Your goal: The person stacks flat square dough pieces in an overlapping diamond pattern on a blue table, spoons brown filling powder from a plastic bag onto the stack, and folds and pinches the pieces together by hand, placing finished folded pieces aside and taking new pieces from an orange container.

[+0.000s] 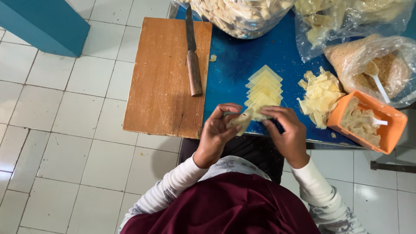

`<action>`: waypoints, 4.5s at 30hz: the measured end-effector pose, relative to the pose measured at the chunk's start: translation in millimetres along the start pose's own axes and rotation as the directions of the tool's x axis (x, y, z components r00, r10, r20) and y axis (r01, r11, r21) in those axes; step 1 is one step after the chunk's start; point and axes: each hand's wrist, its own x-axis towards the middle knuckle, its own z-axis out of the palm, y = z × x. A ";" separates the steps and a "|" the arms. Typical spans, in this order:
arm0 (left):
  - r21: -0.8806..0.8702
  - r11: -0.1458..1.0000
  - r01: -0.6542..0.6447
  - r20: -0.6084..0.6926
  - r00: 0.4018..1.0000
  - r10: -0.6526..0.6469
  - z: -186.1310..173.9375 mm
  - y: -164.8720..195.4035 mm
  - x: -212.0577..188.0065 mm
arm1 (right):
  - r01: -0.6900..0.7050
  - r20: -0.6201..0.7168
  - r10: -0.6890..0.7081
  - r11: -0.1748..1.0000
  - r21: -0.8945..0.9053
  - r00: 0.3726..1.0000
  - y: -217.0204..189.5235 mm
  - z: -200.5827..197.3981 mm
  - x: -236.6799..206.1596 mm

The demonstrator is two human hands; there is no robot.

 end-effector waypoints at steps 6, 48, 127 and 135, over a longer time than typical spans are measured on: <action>-0.114 0.984 0.137 0.071 0.989 -0.129 12.4 -7.2 9.3 | -0.554 0.319 0.462 0.582 0.595 0.827 7.8 1.7 -13.9; 0.881 -0.165 -0.444 0.465 0.876 0.128 6.2 -34.4 18.5 | -0.285 -0.060 0.302 0.792 -0.539 0.952 15.0 -113.0 -36.0; 0.875 -0.123 -0.469 0.481 0.872 0.094 -3.0 -29.5 24.8 | -0.121 0.097 0.227 0.779 -0.615 0.969 56.1 -148.5 -29.3; 0.871 -0.147 -0.468 0.486 0.866 0.121 -4.1 -30.1 23.1 | -0.288 -0.082 0.313 0.701 -0.652 0.946 85.2 -126.5 -87.4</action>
